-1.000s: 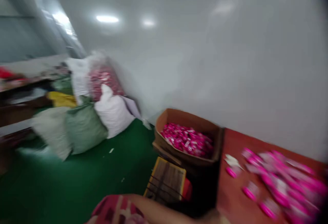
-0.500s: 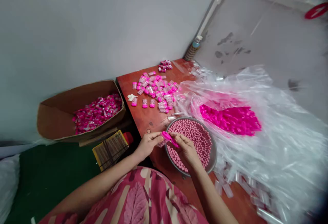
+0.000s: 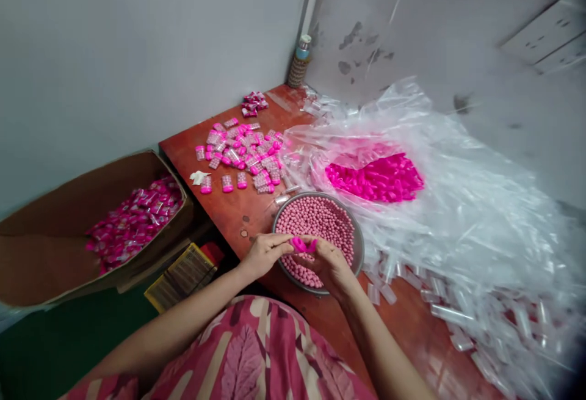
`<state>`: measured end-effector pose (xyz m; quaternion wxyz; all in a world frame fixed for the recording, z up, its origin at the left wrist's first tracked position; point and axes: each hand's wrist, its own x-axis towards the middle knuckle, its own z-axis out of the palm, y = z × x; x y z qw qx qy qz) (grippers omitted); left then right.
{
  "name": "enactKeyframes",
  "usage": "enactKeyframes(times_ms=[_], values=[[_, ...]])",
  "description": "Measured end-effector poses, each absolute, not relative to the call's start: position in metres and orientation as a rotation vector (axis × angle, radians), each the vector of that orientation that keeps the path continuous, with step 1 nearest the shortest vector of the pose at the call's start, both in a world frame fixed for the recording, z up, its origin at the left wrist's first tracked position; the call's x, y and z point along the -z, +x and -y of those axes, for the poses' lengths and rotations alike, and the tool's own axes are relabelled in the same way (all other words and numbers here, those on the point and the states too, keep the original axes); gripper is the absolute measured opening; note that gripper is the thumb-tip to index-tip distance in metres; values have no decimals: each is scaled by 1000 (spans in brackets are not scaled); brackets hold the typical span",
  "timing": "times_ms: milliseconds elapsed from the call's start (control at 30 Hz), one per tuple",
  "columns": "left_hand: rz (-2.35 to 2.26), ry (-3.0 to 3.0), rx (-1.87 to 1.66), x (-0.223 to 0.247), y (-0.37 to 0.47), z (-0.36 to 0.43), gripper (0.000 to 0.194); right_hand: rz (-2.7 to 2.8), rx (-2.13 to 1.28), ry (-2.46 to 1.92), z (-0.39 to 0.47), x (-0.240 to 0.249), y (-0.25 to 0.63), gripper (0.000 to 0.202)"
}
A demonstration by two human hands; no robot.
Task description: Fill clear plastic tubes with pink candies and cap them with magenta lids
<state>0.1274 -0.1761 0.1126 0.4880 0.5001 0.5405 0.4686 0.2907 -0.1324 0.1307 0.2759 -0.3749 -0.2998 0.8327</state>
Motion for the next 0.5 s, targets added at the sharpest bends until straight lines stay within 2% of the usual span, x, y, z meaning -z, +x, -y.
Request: enactKeyframes(times_ms=[133,333,500], values=[[-1246,1383,-1046,-119,134,166,27,666,-2403,-1044,129,-139,289,25],[-1272,1631,-910,-119,128,147,27,434,-2245,-1029,129,-117,279,17],[-1224,1747,-846,-109,115,118,29,338,-2181,-1036,108,-110,265,22]])
